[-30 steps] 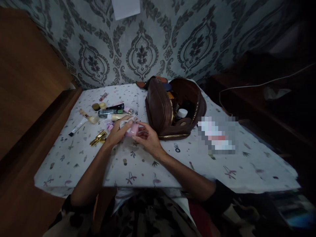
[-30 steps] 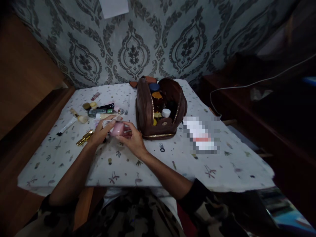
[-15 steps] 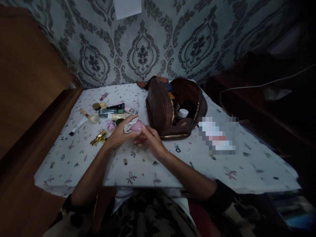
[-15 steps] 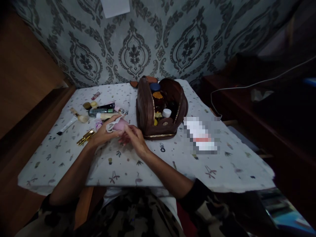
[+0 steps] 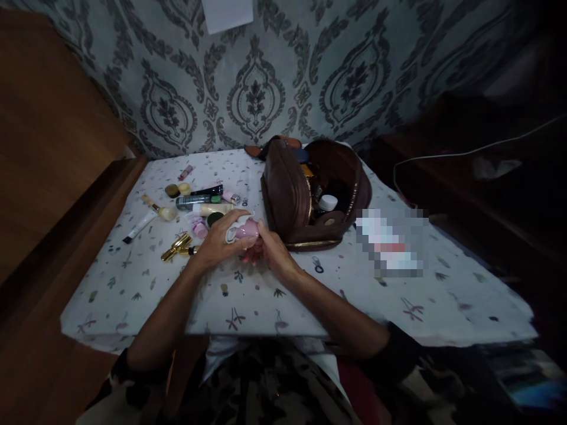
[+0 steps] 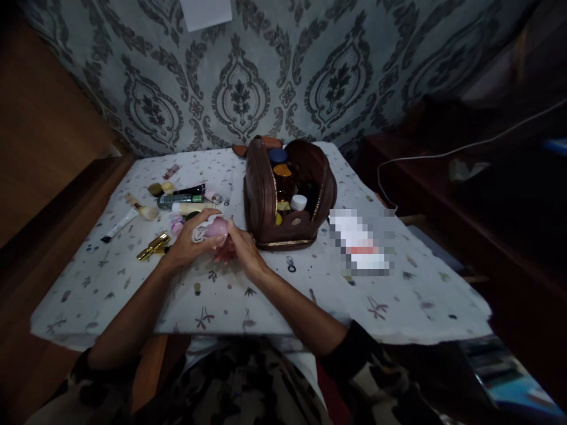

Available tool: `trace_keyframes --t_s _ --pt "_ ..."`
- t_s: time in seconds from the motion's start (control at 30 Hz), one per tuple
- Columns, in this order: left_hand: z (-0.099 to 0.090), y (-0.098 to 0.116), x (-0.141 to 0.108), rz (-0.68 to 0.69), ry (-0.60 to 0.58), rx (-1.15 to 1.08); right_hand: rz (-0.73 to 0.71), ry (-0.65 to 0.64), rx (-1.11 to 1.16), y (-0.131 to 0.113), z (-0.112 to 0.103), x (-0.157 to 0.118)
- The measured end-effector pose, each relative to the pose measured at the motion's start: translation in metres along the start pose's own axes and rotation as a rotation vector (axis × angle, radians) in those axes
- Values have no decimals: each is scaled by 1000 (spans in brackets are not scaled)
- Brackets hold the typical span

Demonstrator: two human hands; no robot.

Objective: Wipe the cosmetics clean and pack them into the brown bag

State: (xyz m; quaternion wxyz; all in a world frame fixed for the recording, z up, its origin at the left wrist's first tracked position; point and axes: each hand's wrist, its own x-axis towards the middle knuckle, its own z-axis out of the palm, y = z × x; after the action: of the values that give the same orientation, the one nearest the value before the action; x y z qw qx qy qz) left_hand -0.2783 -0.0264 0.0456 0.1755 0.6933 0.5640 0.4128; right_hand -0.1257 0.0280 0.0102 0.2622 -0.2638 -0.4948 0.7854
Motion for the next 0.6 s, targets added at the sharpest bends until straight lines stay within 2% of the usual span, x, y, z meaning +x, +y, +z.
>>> trace_keyframes --t_s 0.2,0.3,0.47,0.6 --pt "2 2 -1 16 71 -29 5 -21 62 -2 3 -3" --pt "3 0 -2 -51 160 -63 -15 -30 62 0 3 -3" --pt "3 -7 -1 -125 307 -81 -112 -64 -27 3 2 0" --pt "3 -11 1 -225 343 -103 -240 1 -82 5 2 2"
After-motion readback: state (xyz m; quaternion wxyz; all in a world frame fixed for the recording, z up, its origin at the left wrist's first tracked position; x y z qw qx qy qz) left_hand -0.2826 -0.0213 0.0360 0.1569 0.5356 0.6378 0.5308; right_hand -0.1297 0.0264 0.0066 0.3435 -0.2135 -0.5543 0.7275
